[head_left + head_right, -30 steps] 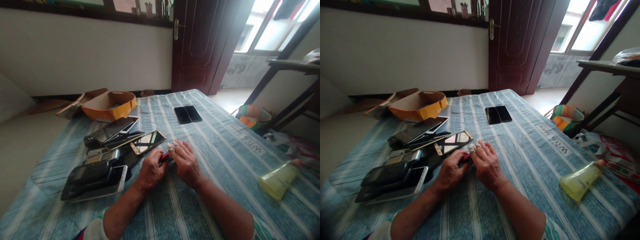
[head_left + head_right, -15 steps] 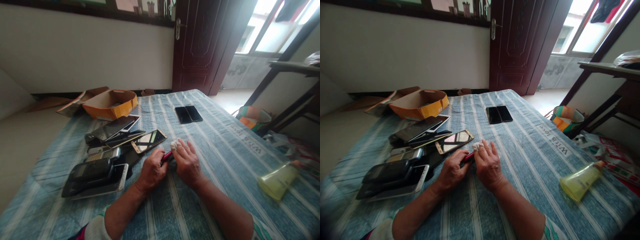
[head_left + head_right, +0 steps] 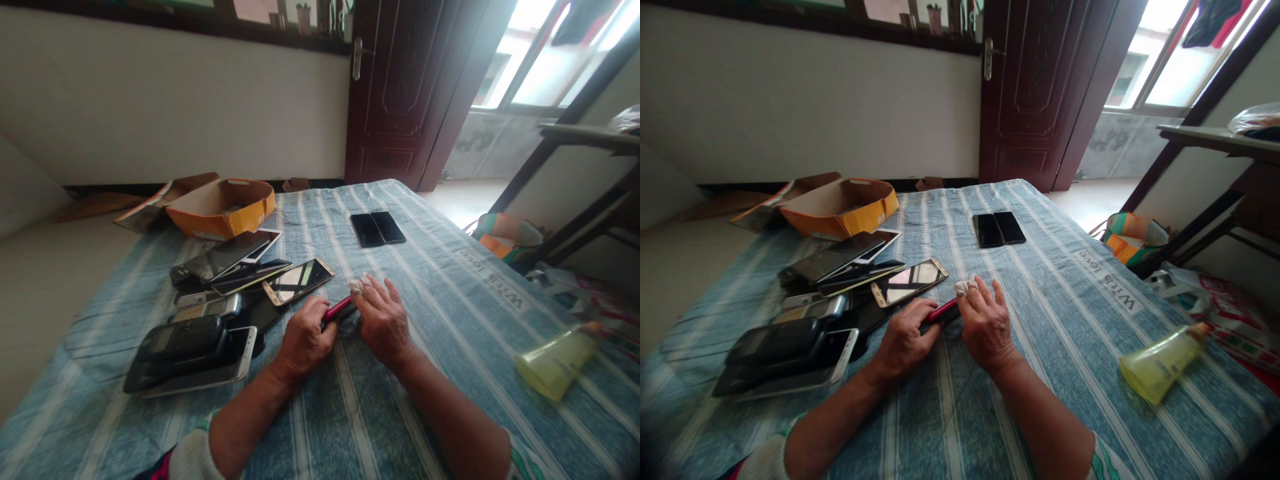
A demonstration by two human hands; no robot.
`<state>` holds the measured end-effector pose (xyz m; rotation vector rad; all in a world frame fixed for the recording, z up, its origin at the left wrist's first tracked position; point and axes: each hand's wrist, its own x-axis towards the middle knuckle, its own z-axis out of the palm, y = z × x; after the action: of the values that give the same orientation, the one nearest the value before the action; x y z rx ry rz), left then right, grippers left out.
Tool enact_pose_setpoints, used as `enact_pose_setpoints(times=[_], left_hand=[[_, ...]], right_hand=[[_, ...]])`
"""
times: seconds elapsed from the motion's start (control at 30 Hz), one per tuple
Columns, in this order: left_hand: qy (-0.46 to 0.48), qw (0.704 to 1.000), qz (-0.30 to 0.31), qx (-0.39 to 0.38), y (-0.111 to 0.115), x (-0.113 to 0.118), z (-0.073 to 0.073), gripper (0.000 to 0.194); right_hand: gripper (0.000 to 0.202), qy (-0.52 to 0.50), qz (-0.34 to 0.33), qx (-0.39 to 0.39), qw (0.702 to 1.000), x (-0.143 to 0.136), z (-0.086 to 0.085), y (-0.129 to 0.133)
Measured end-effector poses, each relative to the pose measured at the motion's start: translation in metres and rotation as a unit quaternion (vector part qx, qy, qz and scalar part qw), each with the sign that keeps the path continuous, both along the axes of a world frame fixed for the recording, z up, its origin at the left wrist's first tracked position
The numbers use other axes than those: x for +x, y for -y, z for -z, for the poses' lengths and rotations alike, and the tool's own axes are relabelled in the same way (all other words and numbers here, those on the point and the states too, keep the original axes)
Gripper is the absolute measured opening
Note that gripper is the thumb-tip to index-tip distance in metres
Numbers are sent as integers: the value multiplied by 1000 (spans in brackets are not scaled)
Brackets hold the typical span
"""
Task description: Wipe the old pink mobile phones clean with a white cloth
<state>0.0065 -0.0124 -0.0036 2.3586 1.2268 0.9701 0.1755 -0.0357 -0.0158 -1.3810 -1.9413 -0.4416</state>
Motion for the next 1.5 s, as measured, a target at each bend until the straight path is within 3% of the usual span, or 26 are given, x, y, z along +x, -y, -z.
enact_pose_setpoints(times=[0.23, 0.43, 0.5, 0.73, 0.9, 1.0, 1.2, 1.37, 1.5], left_hand=[[-6, 1000, 3, 6, 0, 1, -2, 7], [28, 999, 15, -3, -1, 0, -2, 13], [33, 999, 21, -3, -1, -1, -2, 14], [5, 1000, 6, 12, -2, -1, 1, 11], [1, 1000, 9, 16, -3, -1, 0, 9], [2, 1000, 8, 15, -3, -1, -1, 9], [10, 1000, 6, 15, -4, -1, -1, 11], [-3, 1000, -4, 23, -5, -2, -1, 10], [-9, 1000, -7, 28, -5, -3, -2, 7]], right_hand=[[31, -50, 42, 31, 997, 15, 1, -9], [29, -8, -128, 58, 990, -12, -8, 5], [29, 4, -139, 50, 989, -18, -8, 8], [32, 1, -13, 5, 1000, 1, 1, -2], [32, -34, 40, -14, 999, 18, 5, -12], [32, -61, 33, 3, 998, 17, 3, -12], [32, -5, -89, 32, 995, -6, -2, -1], [32, -7, -21, 6, 1000, 1, 3, -7], [31, -97, 7, -23, 995, 14, 8, -17]])
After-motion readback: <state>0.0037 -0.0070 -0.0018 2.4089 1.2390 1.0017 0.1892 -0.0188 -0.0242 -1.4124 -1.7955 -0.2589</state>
